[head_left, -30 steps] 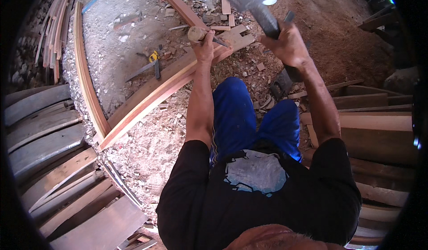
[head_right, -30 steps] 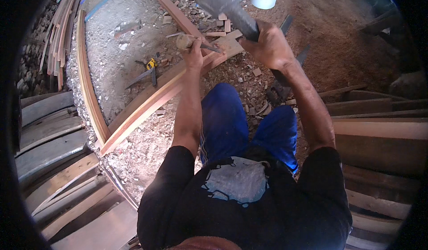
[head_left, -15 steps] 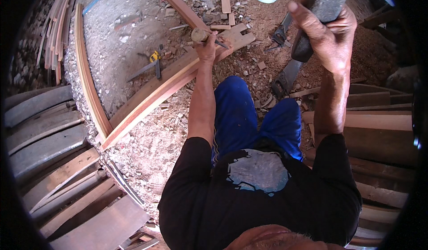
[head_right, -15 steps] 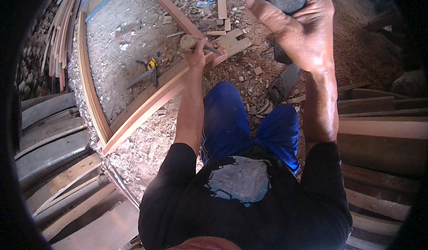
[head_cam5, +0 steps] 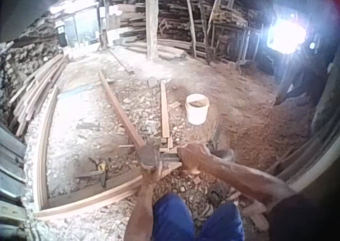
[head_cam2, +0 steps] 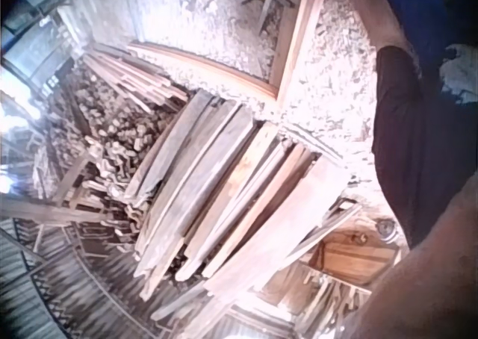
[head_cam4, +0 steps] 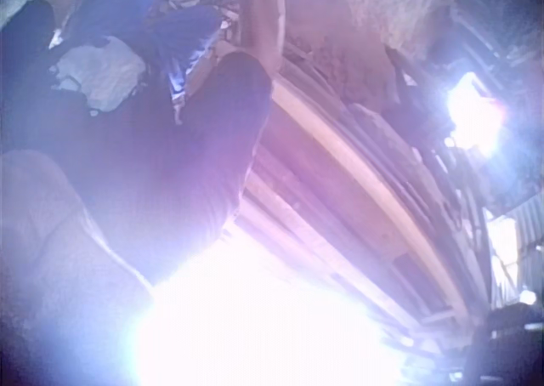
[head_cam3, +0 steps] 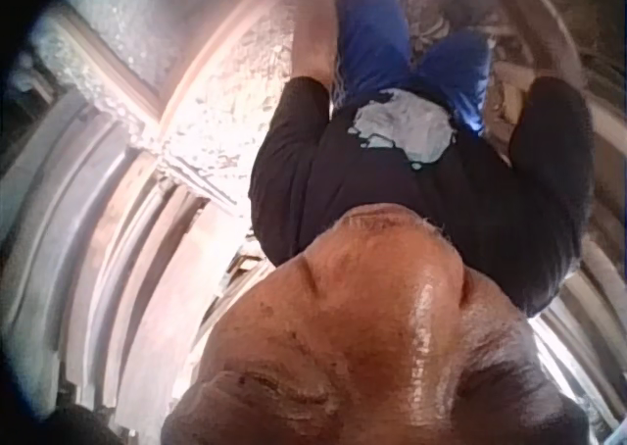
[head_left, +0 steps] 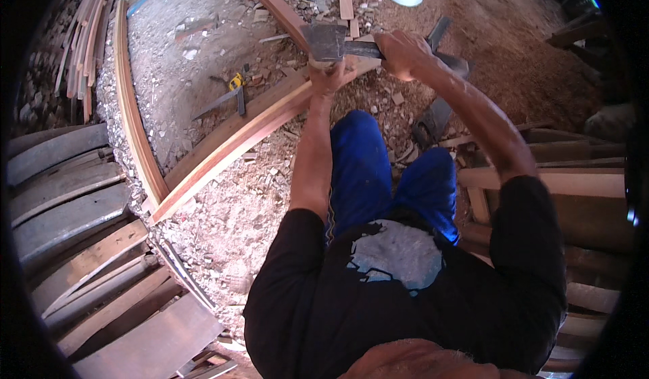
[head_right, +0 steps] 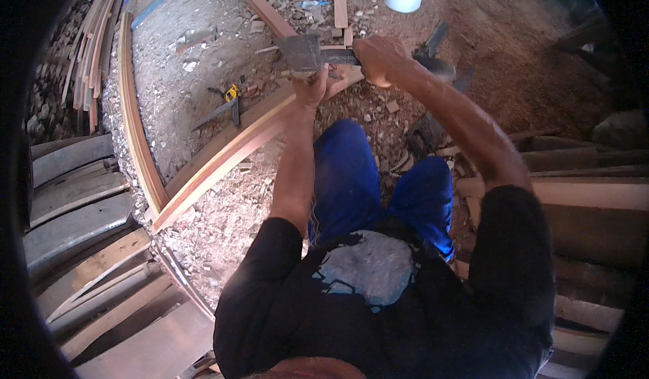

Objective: The person kneels on the ground and uses a hand saw to cut a wooden plank, then uses a hammer to drive nails into the frame to join the pieces. The person adjusts the plank and continues hammering to secure the joint.

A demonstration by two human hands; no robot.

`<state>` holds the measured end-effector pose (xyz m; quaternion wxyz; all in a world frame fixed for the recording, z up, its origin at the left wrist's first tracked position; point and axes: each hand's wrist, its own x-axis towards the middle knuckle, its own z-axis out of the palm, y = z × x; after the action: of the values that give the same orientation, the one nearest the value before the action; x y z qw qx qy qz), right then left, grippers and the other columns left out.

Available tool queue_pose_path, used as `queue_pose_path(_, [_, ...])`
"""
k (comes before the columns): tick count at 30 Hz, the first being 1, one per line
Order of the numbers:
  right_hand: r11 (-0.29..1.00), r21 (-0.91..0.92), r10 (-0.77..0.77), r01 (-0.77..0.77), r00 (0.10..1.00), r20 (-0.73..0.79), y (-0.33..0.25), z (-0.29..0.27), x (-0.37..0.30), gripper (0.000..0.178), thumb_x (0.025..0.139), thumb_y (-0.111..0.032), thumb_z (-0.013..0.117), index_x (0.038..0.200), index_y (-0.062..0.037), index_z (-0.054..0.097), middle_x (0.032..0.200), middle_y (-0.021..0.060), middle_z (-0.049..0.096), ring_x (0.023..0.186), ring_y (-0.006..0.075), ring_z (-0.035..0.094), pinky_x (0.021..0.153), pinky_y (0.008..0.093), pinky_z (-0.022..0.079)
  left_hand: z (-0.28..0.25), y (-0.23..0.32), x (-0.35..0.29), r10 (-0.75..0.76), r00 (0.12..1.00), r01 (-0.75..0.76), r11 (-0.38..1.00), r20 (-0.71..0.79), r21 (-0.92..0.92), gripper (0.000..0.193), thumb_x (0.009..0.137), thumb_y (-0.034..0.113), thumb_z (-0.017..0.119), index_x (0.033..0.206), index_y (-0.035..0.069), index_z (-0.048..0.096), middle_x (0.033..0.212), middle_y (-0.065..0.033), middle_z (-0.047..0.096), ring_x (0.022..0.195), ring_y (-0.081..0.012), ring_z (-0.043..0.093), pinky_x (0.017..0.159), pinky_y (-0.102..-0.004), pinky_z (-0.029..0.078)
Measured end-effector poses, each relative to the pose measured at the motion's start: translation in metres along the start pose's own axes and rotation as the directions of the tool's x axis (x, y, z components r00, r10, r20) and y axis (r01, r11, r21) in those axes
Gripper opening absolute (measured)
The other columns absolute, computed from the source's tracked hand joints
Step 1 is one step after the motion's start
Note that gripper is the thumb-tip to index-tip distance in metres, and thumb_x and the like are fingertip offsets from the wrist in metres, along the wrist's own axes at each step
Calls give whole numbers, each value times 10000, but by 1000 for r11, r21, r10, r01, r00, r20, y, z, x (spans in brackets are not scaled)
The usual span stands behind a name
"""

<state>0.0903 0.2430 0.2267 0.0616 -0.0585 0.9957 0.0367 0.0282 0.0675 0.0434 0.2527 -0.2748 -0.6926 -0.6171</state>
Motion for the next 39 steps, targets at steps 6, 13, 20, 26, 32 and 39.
queue_pose_path(6, [935,313,-27,167,914,-406,-27,-95,-8,341,947,-264,741,1174,-14,688,824,157,758,673,225,736,620,375,596,-16,-51,-11,-300,954,278,852,22,-445,246,842,-4,819,1040,32,677,1013,-51,750,863,-139,727,694,-369,635])
queue_pose_path(13, [761,155,-361,630,610,-706,-13,-200,10,309,930,-203,746,1136,13,668,679,110,673,588,199,656,534,368,537,20,-12,3,-323,944,315,829,64,-463,271,896,-39,767,1129,48,658,1026,-40,740,816,-126,720,629,-365,631])
queue_pose_path(20, [1000,-12,-4,4,1000,22,-24,-17,5,291,922,-188,726,1154,-21,671,905,206,736,778,324,734,783,465,607,12,3,-20,-408,913,354,793,0,-497,283,926,-57,727,1170,64,649,1005,-52,724,844,-137,703,677,-349,613])
queue_pose_path(26, [919,219,-144,328,796,-588,-56,-156,-8,239,977,-243,719,1090,-33,719,845,139,753,721,228,734,672,379,620,-17,-51,-6,-407,913,364,845,-27,-393,208,922,8,780,1094,54,672,1018,-42,749,944,-153,713,852,-322,570])
queue_pose_path(32, [756,105,-202,646,383,-902,-91,-232,6,318,896,-148,675,1165,22,667,733,123,674,621,227,666,572,388,548,11,-35,-5,-466,884,412,754,26,-511,244,929,2,753,1155,41,673,1034,-54,748,960,-161,712,860,-334,571])
queue_pose_path(39, [999,-45,-26,29,997,76,-33,-18,20,366,899,-233,772,1166,-12,655,994,220,747,999,392,739,836,486,598,16,-45,-9,-364,928,320,883,-72,-343,308,924,3,761,1209,10,643,1136,-85,735,996,-158,718,850,-329,615])
